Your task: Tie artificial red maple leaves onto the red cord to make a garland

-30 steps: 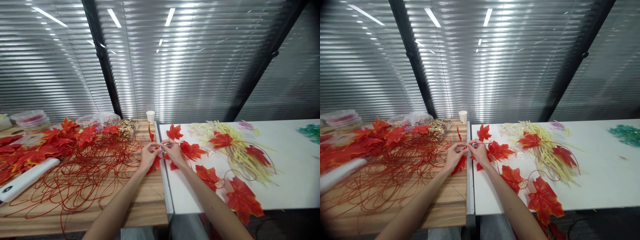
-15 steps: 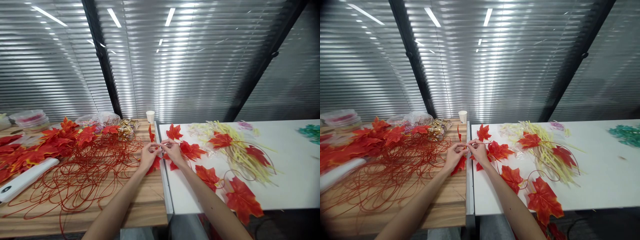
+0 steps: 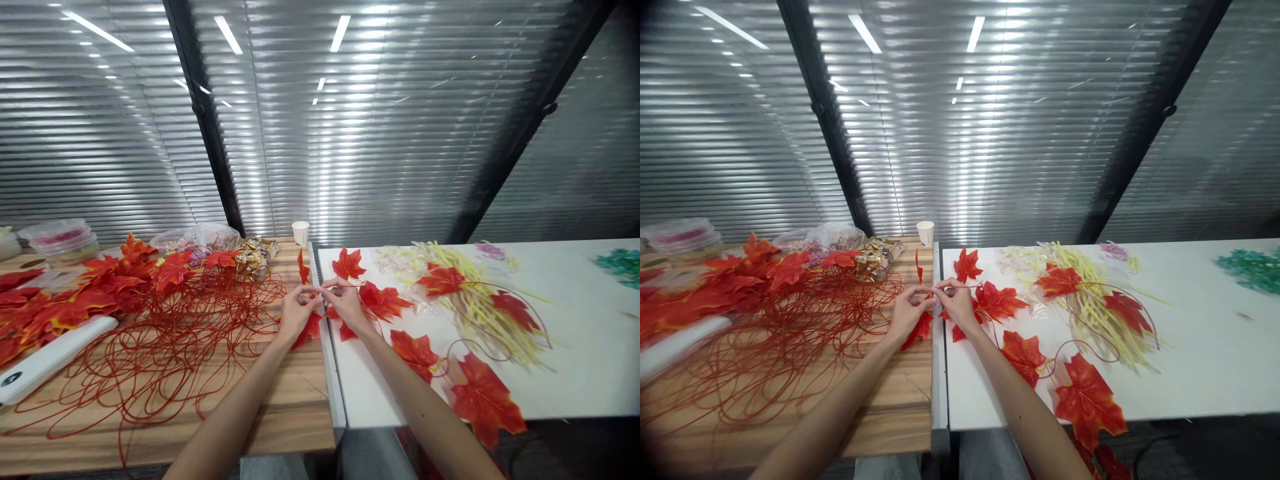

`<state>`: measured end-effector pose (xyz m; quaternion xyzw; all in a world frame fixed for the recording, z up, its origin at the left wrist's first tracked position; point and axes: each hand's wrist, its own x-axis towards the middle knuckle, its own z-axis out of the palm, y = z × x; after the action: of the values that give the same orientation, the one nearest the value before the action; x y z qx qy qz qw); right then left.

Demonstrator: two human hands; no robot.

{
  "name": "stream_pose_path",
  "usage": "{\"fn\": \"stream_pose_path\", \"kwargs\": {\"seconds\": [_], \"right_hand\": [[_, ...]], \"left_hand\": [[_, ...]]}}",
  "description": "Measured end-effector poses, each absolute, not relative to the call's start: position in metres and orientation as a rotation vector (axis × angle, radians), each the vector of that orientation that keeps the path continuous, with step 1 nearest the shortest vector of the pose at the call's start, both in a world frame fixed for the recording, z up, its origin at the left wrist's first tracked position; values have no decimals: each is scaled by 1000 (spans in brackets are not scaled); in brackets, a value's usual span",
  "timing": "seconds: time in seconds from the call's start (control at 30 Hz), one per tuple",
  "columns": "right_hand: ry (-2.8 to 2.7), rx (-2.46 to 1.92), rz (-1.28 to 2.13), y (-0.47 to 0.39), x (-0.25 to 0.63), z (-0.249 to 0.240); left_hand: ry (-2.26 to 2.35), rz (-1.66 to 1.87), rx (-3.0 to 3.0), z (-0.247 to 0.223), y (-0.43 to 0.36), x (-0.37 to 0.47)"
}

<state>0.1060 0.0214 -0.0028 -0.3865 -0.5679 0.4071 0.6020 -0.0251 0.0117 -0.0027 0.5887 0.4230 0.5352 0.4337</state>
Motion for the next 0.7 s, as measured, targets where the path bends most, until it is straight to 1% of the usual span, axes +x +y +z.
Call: {"fn": "stream_pose_path", "kwargs": {"seconds": [0.7], "right_hand": [[-1336, -865, 926, 25, 106, -9]], "left_hand": [[1065, 1320, 1491, -2, 13, -25]]}}
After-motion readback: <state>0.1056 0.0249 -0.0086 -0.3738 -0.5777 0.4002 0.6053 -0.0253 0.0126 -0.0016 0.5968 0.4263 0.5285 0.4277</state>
